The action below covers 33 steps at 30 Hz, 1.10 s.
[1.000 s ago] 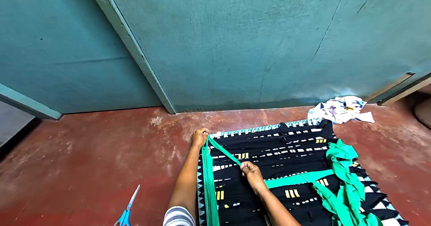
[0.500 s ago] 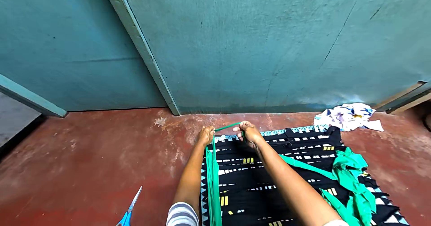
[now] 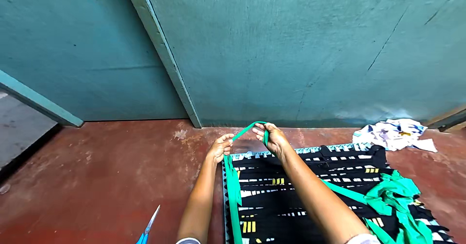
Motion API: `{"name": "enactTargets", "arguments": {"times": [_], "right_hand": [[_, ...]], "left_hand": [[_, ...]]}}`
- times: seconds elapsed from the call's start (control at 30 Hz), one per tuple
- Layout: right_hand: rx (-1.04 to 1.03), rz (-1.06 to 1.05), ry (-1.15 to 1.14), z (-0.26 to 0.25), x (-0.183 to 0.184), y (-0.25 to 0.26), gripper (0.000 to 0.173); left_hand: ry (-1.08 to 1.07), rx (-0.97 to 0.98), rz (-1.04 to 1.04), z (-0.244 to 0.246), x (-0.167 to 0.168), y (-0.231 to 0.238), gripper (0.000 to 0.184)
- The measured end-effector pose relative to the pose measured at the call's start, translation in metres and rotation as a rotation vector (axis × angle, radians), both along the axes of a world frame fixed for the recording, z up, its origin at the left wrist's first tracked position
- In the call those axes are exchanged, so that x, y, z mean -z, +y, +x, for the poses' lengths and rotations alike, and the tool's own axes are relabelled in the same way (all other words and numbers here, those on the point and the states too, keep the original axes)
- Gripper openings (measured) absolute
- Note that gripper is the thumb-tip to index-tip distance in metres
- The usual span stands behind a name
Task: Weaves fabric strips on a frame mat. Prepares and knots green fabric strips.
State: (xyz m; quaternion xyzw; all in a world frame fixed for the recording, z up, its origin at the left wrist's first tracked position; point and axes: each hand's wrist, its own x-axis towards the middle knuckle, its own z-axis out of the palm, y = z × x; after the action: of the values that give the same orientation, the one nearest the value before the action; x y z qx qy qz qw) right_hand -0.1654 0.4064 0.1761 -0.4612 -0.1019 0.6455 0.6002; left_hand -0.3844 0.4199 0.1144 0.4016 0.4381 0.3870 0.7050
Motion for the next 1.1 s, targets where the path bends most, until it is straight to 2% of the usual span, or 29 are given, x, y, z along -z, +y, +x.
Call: {"name": "enactTargets", "arguments": {"times": [0.1,0.2,0.43,0.67,0.83,1.03,1.1], "right_hand": [[0.032,-0.021,0.022,0.010,0.008,-0.002,0.021],[0.018,-0.027,-0.005,0.024,0.021,-0.010,0.019],[-0.159,-0.013,-0.259,0.051,0.061,-0.067,0.019],[-0.238,-0.092,-0.344,0.031,0.098,-0.135,0.019],[-0.309,-0.088,-0.476,0.010,0.114,-0.154,0.016],[-0.687,-0.067,-0.887,-0.003,0.128,-0.170,0.020],[-0.779,-0.082,-0.959,-0.008,0.134,-0.176,0.021]], "left_hand": [[0.063,0.092,0.089,-0.004,-0.004,0.001,0.030],[0.223,0.086,0.046,-0.001,-0.012,0.002,0.021],[0.551,0.044,-0.005,0.009,0.008,0.010,0.018],[0.963,0.088,0.069,0.028,0.047,0.016,0.019],[1.128,0.119,0.070,0.038,0.045,0.009,0.019],[1.251,0.207,0.097,0.042,0.045,0.007,0.023],[1.262,0.236,0.073,0.041,0.044,0.009,0.023]]}}
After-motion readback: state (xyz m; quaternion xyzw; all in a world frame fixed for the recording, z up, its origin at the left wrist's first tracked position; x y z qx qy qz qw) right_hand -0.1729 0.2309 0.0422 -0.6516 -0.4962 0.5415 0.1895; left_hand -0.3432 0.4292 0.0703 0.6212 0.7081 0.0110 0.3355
